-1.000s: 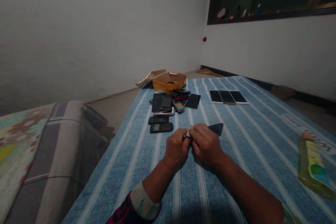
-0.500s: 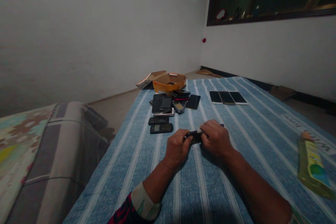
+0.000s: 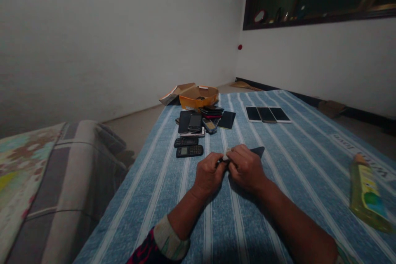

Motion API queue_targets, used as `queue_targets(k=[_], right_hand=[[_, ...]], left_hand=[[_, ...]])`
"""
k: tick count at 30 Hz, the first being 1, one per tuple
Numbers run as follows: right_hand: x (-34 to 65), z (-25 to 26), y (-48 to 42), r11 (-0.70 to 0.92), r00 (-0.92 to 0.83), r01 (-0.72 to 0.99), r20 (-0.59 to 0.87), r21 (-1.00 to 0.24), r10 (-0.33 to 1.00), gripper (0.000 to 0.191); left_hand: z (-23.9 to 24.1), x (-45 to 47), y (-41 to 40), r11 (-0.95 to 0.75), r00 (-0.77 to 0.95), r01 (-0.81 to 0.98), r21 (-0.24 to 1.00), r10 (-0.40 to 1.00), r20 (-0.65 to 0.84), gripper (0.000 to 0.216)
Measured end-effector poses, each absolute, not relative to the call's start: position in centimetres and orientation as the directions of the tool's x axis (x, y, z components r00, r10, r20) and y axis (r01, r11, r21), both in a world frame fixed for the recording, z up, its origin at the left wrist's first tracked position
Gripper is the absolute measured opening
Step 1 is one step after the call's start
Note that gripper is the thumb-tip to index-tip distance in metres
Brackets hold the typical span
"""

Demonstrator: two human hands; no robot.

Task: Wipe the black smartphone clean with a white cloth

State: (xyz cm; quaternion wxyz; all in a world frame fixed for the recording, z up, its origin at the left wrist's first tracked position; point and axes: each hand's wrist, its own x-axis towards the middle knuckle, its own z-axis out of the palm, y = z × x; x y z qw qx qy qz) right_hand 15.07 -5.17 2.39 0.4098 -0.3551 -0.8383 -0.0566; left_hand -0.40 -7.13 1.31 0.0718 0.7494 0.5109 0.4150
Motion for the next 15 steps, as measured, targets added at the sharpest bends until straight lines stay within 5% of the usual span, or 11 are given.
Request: queue_targets(k=[15], right_hand=[[14.5,2.4,-5.6,0.766,-0.408,0.615,0.755,-0.188,0.513,0.021]], left_hand=[[1.5,-0.4,-7.2,-0.504,0.154,0.695,0.512,0.8,0.58,0.013]])
